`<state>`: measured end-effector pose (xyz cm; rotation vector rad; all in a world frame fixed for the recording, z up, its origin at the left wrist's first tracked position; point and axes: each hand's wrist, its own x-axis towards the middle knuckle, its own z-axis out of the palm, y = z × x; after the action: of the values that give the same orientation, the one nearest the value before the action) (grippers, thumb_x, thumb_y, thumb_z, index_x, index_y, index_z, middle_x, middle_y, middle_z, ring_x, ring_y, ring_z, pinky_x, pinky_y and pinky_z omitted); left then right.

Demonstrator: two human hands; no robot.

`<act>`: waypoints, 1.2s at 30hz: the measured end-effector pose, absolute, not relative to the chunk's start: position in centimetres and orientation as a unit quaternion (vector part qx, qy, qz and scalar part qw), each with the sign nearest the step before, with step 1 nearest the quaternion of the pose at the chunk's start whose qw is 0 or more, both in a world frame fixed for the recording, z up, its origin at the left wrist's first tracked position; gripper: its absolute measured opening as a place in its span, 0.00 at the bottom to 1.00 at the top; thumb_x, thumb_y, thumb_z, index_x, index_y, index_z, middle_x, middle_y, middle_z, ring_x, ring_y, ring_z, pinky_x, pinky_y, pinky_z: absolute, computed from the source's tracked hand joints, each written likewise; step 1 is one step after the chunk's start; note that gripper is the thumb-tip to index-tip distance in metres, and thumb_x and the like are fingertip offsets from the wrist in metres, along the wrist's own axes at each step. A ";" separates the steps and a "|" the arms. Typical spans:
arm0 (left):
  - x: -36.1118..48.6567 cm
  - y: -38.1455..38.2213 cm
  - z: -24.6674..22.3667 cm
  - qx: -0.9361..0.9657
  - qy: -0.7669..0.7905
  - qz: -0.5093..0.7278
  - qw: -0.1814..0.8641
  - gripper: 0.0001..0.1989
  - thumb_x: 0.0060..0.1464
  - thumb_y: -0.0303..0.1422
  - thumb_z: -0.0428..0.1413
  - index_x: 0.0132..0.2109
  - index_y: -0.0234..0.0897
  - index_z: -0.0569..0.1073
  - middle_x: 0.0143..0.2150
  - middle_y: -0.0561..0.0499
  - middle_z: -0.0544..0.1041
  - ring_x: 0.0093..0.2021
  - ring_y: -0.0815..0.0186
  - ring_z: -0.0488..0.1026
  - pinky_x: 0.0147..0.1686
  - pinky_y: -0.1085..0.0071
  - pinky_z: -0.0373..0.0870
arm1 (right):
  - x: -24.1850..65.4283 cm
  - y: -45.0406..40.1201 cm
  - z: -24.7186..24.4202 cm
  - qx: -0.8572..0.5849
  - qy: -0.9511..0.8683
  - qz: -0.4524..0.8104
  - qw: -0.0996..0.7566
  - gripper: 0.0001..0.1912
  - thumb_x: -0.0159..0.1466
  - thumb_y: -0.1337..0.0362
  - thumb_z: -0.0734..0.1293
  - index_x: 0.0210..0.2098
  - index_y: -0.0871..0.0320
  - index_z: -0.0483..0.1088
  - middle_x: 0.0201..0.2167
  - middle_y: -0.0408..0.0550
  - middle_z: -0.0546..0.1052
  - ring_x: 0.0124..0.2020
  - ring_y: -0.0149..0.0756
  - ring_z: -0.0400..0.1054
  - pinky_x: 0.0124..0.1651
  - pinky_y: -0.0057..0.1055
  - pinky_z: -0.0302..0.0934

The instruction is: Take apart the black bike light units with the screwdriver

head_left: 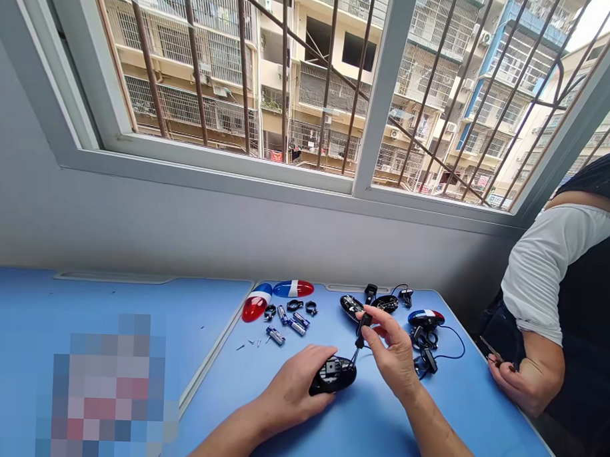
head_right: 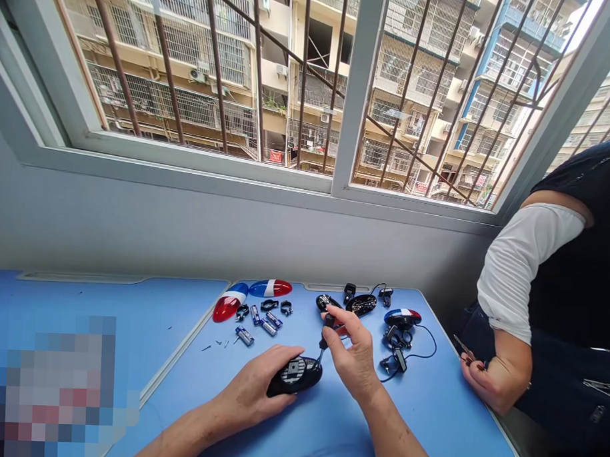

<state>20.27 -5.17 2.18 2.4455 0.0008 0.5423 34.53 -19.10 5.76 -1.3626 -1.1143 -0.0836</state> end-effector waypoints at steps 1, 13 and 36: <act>20.2 -5.2 2.2 0.928 0.001 0.204 0.312 0.20 0.44 0.24 0.56 0.47 0.40 0.70 0.46 0.48 0.77 0.45 0.55 0.73 0.44 0.64 0.70 | 34.5 -19.1 5.7 -0.595 -0.490 -0.033 0.636 0.17 0.64 0.69 0.65 0.51 0.50 0.71 0.42 0.47 0.79 0.37 0.34 0.74 0.38 0.30 0.72; 20.3 -5.3 2.4 0.935 0.016 0.184 0.302 0.21 0.42 0.24 0.56 0.46 0.40 0.70 0.45 0.48 0.77 0.45 0.55 0.72 0.44 0.63 0.70 | 34.2 -18.7 5.9 -0.577 -0.515 -0.152 0.615 0.14 0.60 0.68 0.69 0.45 0.50 0.72 0.36 0.44 0.73 0.33 0.31 0.67 0.29 0.25 0.67; 20.1 -5.5 2.8 0.931 0.009 0.196 0.309 0.20 0.43 0.23 0.55 0.46 0.39 0.70 0.44 0.48 0.78 0.44 0.54 0.73 0.44 0.62 0.70 | 34.2 -18.7 5.7 -0.593 -0.513 -0.137 0.605 0.13 0.60 0.67 0.67 0.45 0.51 0.70 0.36 0.44 0.74 0.33 0.32 0.68 0.28 0.26 0.68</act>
<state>20.14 -5.52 2.80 2.4604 0.0248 0.5173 34.24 -18.75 5.74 -1.3724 -1.1877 -0.3165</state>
